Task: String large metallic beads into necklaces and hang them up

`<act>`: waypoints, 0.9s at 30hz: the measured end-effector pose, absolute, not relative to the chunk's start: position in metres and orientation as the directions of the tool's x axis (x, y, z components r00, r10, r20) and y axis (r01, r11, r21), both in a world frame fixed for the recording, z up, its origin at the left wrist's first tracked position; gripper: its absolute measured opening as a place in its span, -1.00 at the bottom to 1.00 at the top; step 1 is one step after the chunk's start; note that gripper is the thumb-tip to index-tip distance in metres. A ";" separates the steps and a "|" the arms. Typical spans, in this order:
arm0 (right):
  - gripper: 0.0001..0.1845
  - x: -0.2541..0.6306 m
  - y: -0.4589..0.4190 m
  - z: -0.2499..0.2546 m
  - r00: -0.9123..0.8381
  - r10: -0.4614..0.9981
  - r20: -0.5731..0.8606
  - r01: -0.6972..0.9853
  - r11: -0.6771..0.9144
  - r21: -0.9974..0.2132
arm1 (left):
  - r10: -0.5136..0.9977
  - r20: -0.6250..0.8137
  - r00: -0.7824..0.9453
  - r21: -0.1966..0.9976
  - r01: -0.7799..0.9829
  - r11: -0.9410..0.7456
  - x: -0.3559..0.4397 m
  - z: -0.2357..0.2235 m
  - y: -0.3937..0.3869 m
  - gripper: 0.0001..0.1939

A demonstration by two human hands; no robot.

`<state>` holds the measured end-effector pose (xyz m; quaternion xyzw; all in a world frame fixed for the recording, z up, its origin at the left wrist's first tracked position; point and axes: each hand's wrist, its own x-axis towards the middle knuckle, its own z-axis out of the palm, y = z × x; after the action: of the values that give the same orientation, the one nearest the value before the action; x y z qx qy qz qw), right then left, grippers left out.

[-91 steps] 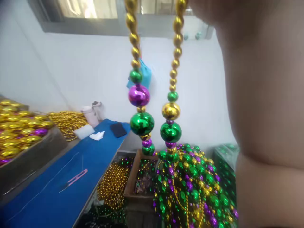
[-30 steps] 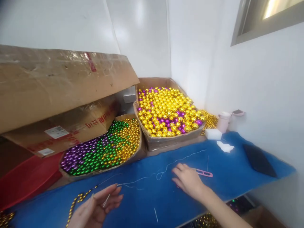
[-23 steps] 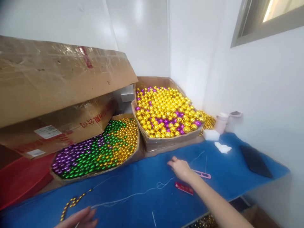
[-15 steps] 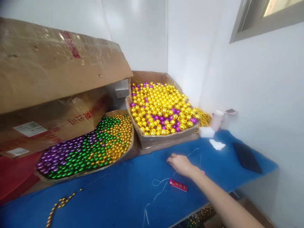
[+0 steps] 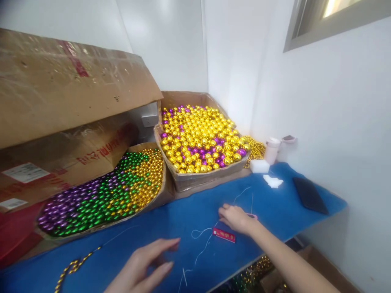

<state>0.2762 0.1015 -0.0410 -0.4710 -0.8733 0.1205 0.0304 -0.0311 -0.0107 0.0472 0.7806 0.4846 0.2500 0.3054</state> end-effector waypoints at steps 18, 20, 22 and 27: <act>-0.75 0.305 0.136 -0.025 -0.332 0.902 0.276 0.779 0.428 -0.459 | 0.997 -0.054 0.046 0.735 0.678 0.009 -0.091 0.039 -0.029 -0.67; -0.74 0.306 0.145 -0.040 -0.329 0.909 0.257 0.789 0.414 -0.454 | 0.999 -0.033 -0.035 0.665 0.746 0.048 -0.116 0.044 -0.046 -0.67; -0.74 0.305 0.151 -0.052 -0.320 0.916 0.244 0.808 0.398 -0.435 | 0.995 0.003 -0.096 0.610 0.789 0.074 -0.131 0.047 -0.056 -0.67; -0.75 0.314 0.153 -0.076 -0.312 0.928 0.206 0.851 0.369 -0.374 | 0.980 0.134 -0.147 0.597 0.801 0.038 -0.139 0.042 -0.058 -0.71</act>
<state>0.3142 0.1530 -0.0762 -0.5531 -0.8039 0.0978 0.1956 -0.1386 -0.0580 0.0415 0.6336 0.7028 0.2818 0.1587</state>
